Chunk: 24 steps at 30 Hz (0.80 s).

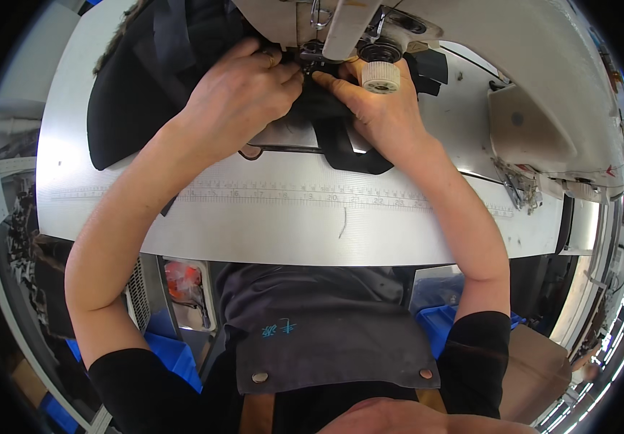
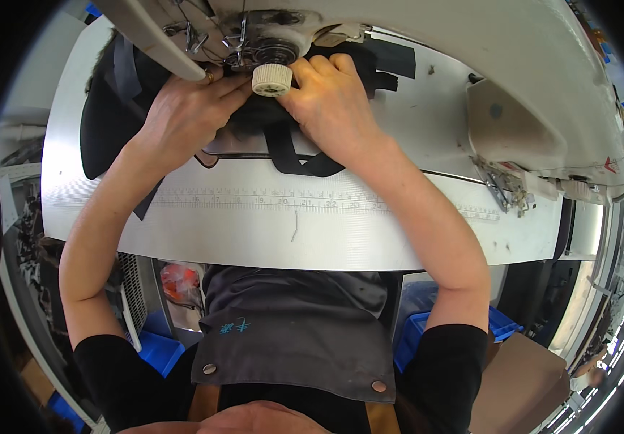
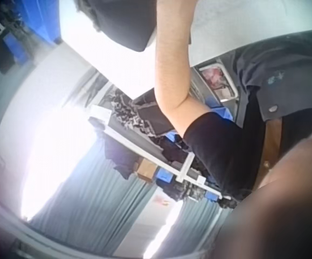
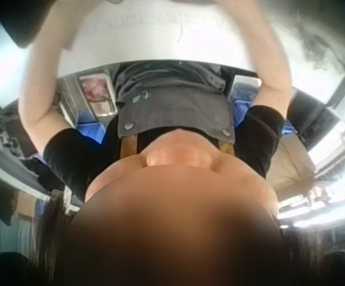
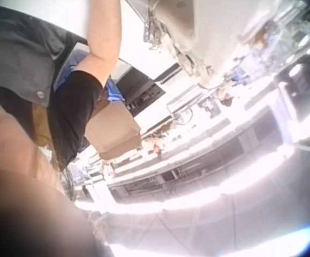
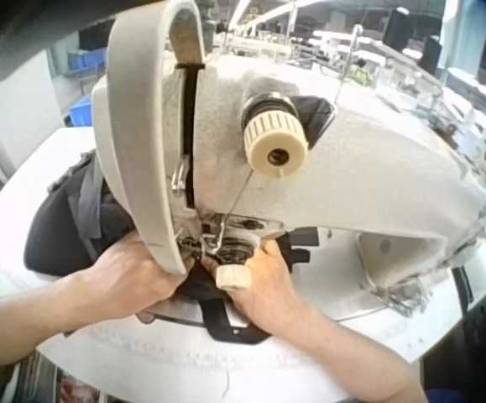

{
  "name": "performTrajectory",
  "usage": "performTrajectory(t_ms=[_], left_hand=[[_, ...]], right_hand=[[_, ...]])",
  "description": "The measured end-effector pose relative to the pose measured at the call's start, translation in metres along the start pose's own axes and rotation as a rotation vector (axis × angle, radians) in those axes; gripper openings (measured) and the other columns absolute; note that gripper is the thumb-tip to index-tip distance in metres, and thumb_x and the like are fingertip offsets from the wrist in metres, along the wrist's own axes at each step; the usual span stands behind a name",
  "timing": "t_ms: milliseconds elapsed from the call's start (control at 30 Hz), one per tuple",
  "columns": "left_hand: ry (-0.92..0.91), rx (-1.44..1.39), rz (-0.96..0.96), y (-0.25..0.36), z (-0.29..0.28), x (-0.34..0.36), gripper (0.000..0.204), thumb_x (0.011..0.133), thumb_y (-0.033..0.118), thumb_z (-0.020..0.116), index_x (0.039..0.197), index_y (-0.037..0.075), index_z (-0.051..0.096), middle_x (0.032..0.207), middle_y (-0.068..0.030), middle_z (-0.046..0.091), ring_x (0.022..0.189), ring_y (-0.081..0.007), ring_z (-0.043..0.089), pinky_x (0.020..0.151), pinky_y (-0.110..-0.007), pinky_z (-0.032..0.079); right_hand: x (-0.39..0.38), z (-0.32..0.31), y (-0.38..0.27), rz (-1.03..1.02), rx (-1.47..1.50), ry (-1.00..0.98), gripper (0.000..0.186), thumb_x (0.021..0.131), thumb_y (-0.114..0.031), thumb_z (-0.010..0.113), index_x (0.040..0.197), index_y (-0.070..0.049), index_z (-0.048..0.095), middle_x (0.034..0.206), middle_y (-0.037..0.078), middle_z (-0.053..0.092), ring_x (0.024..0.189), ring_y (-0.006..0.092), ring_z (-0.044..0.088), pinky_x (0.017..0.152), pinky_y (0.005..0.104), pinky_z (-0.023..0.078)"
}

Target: Sewing a fur-trimmed fabric accessory using an industrial sewing machine.

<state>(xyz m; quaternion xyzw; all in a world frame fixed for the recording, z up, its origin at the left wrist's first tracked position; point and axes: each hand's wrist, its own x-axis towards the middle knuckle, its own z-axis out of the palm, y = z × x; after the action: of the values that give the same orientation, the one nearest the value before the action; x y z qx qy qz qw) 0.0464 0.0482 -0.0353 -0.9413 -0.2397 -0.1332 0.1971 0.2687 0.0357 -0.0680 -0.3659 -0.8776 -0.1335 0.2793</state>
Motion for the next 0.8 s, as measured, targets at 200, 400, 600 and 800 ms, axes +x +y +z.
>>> performTrajectory(t_ms=[200,400,600,800], left_hand=[[0.002,0.013,0.001,0.000,0.002,0.001,0.031,0.063,0.013,0.069,0.093,0.003,0.067,0.102,-0.0053,0.069,0.095,-0.0193,0.062,0.089,-0.029,0.043],[-0.067,0.003,-0.021,-0.001,-0.004,0.000,0.031,0.062,0.009,0.069,0.093,0.004,0.067,0.099,-0.0051,0.068,0.097,-0.0203,0.062,0.090,-0.030,0.043],[-0.134,-0.148,-0.089,0.001,-0.017,0.010,0.031,0.064,0.006,0.068,0.095,0.005,0.066,0.097,-0.0075,0.067,0.094,-0.0223,0.064,0.089,-0.034,0.044],[-0.058,-0.426,-0.188,-0.018,-0.021,0.009,0.031,0.082,0.022,0.066,0.089,-0.007,0.061,0.077,-0.0220,0.059,0.078,-0.0408,0.058,0.073,-0.042,0.046]], right_hand=[[-0.004,-0.006,0.001,0.055,-0.006,-0.147,0.059,0.059,0.003,0.063,0.115,-0.016,0.069,0.094,0.000,0.058,0.089,0.0211,0.057,0.077,0.0369,0.040],[-0.015,-0.050,-0.003,0.190,0.229,0.051,0.016,0.073,-0.008,0.069,0.088,-0.008,0.067,0.101,0.007,0.062,0.094,0.0262,0.058,0.081,0.0375,0.042],[-0.053,-0.063,-0.039,0.344,0.242,-0.181,0.025,0.078,-0.026,0.074,0.089,-0.006,0.065,0.101,0.009,0.062,0.095,0.0279,0.056,0.080,0.0363,0.041],[-0.051,-0.079,0.047,0.872,0.932,-0.436,0.032,0.090,-0.030,0.066,0.072,-0.004,0.061,0.067,-0.001,0.059,0.067,0.0083,0.054,0.066,0.0258,0.043]])
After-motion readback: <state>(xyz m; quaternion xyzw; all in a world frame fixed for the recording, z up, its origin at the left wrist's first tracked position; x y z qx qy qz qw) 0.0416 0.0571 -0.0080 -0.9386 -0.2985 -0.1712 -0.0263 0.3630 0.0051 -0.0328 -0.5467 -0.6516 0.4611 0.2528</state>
